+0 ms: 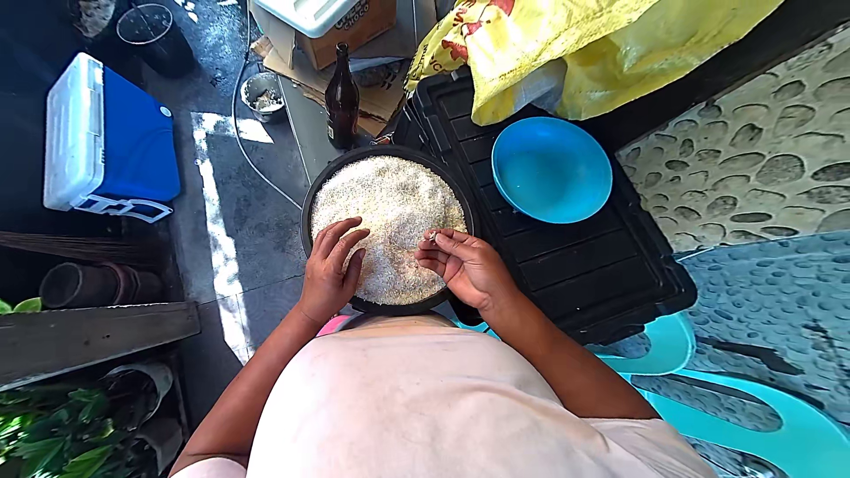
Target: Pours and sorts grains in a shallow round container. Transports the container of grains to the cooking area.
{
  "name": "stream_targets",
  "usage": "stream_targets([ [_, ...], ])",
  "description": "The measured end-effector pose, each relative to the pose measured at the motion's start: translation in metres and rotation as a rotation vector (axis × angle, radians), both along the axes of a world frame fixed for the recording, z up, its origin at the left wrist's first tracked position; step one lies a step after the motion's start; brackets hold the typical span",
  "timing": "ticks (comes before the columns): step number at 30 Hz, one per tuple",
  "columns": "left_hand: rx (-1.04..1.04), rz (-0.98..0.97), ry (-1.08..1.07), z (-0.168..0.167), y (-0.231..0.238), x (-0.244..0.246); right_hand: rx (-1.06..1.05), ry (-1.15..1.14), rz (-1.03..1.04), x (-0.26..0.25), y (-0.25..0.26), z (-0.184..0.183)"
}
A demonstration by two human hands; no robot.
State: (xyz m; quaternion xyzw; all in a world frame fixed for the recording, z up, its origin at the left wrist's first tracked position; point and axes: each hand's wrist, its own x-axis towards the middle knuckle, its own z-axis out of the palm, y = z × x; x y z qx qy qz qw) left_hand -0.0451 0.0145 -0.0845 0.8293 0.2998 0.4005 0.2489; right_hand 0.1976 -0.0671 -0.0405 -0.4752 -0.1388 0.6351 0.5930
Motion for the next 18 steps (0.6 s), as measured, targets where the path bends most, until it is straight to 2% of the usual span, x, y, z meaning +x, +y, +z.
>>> stream_targets([
  [2, 0.004, -0.001, -0.002, -0.0004, 0.0002, -0.0002, -0.066, 0.111, -0.057, -0.0010, -0.0006, 0.0031],
  [5, 0.002, -0.003, 0.000, -0.0005, 0.0002, 0.0001, -0.087, 0.150, -0.071, -0.0034, -0.0033, 0.0033],
  [18, -0.004, -0.010, 0.002, -0.0011, 0.0008, -0.0002, -0.117, 0.123, -0.050, -0.0100, -0.0029, 0.0013],
])
